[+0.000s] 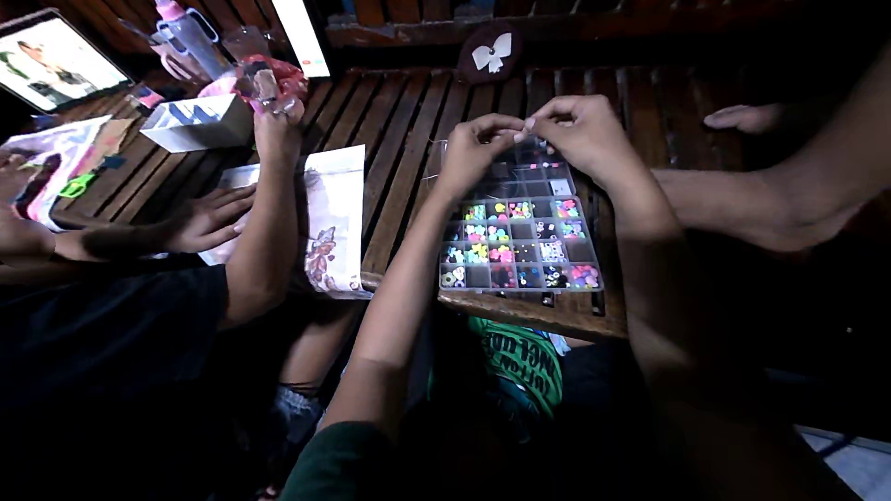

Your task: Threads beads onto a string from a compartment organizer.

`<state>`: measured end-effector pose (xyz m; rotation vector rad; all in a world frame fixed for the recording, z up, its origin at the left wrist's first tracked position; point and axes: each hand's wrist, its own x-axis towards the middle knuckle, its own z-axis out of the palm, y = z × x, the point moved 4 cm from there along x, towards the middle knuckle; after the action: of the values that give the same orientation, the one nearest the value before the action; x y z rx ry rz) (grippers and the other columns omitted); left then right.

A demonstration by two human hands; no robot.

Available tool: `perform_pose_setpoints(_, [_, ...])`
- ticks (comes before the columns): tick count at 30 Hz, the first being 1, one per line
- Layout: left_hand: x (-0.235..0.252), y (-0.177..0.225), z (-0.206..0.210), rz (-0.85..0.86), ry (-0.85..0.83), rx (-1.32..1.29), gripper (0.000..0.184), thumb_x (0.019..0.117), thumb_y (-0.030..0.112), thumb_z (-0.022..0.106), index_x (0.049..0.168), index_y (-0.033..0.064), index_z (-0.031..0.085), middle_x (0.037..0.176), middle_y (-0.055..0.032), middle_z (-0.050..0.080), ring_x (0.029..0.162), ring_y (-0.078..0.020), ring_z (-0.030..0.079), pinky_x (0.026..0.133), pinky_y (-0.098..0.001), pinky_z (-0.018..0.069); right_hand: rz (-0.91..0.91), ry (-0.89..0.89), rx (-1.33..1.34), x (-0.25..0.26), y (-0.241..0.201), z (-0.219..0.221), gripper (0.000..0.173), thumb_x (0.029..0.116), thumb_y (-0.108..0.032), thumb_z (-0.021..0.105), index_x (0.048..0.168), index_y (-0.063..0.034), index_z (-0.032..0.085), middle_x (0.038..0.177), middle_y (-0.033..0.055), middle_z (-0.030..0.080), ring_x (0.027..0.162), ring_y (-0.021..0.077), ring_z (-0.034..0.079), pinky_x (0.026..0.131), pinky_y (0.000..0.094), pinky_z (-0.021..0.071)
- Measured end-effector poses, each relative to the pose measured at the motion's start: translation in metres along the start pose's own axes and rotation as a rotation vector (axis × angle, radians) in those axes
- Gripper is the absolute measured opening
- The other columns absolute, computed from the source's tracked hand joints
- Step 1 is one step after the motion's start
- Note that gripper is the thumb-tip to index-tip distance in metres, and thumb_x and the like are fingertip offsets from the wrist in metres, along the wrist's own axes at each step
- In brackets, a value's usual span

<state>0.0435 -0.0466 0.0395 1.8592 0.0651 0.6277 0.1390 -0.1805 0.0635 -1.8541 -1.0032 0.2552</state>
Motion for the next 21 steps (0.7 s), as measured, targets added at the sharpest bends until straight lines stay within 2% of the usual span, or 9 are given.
perform_pose_setpoints(5, [0.0005, -0.0018, -0.0015, 0.006, 0.009, -0.012, 0.013, 0.0958, 0.004, 0.068, 0.107, -0.0028, 0.071, 0.095, -0.0053, 0.071, 0.083, -0.0053, 0.066, 0.079, -0.0243, 0.0562, -0.004, 0.002, -0.008, 0.0011, 0.0013, 0.0003, 0.019, 0.1028, -0.017, 0.061, 0.107, 0.0001, 0.069, 0.093, 0.0049, 0.064, 0.071, 0.0019, 0.053, 0.068, 0.0209, 0.0471])
perform_pose_setpoints(16, [0.0008, -0.0017, -0.0029, 0.006, 0.025, -0.025, 0.013, 0.0962, 0.003, 0.067, 0.107, -0.0032, 0.071, 0.096, -0.0054, 0.071, 0.082, -0.0051, 0.066, 0.078, -0.0238, 0.0560, 0.032, 0.055, 0.039, 0.0014, -0.0004, -0.0020, 0.022, 0.1061, -0.019, 0.057, 0.110, 0.0000, 0.066, 0.090, 0.0025, 0.061, 0.066, -0.0018, 0.051, 0.063, 0.0153, 0.0452])
perform_pose_setpoints(21, [0.0009, -0.0030, -0.0025, 0.007, 0.031, -0.029, 0.013, 0.0959, 0.002, 0.067, 0.107, -0.0035, 0.070, 0.096, -0.0054, 0.071, 0.082, -0.0048, 0.066, 0.078, -0.0231, 0.0561, 0.030, 0.027, 0.031, 0.0016, 0.0015, 0.0008, 0.021, 0.1017, -0.022, 0.065, 0.110, -0.0023, 0.067, 0.094, 0.0032, 0.062, 0.071, 0.0019, 0.053, 0.068, 0.0207, 0.0473])
